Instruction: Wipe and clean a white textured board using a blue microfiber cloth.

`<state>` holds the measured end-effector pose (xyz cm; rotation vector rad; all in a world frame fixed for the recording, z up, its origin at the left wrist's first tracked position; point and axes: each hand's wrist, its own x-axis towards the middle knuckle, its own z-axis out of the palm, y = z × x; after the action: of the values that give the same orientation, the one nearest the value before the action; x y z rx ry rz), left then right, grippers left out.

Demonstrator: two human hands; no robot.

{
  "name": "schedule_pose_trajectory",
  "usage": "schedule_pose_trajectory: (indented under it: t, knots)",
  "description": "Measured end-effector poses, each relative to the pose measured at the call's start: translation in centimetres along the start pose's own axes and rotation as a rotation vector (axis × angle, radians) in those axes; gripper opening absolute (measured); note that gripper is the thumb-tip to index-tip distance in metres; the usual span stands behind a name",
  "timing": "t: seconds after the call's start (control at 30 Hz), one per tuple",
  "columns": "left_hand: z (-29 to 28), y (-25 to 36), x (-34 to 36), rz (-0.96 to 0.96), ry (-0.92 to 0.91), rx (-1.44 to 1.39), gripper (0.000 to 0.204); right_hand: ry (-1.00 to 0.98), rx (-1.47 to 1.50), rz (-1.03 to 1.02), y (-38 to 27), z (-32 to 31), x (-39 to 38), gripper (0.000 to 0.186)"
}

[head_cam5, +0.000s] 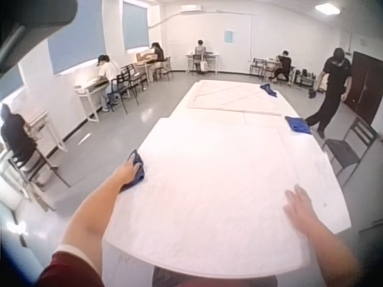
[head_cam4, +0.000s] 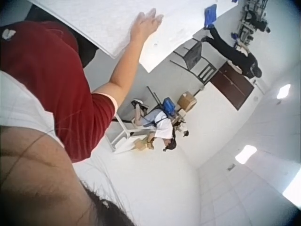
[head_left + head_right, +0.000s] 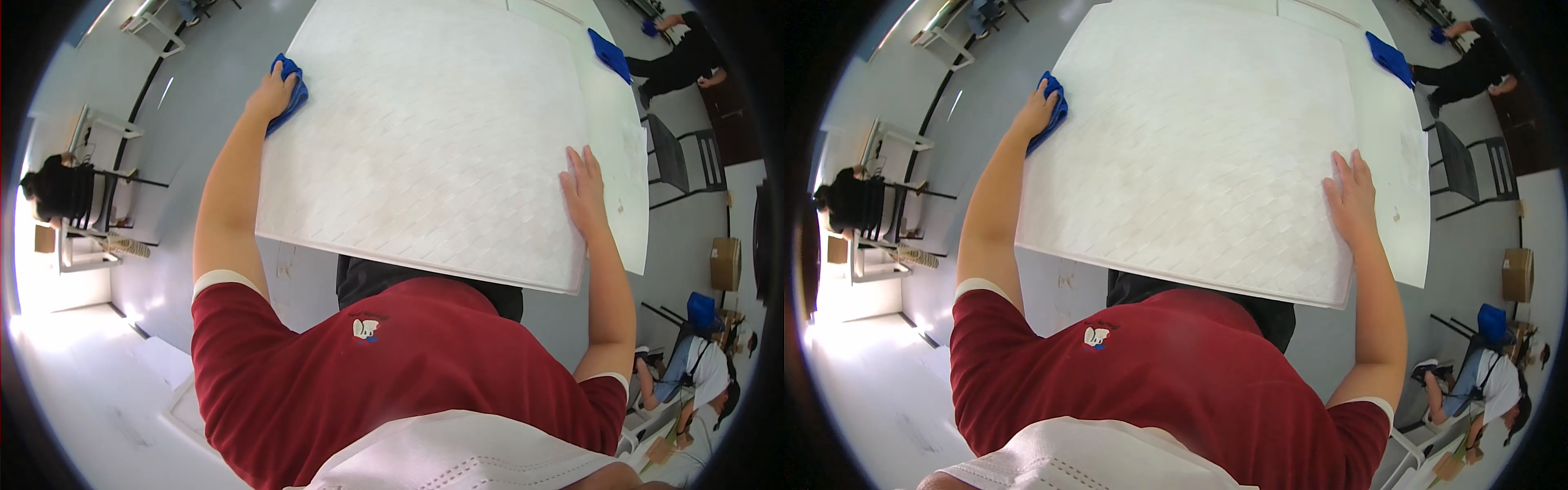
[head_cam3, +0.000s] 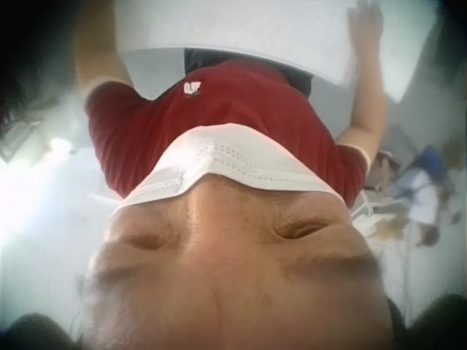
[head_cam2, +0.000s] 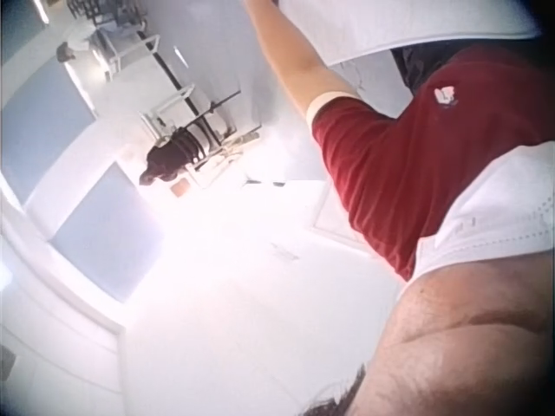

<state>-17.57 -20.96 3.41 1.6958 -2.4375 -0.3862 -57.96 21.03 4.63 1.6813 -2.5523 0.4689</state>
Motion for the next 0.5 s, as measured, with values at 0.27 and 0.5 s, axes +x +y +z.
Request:
schedule_pose_trajectory:
  t: [0.27,0.5]
  knots:
    - [2.7,-2.1,7.0,0.052,0.044,0.037,0.063,0.0,-0.016,0.035,-0.8,-0.4,-0.2,0.049]
    - [2.8,-2.2,8.1,0.113,0.175,0.238,0.057,-0.006,0.032,0.057,-1.1,-0.5,0.1,0.05]
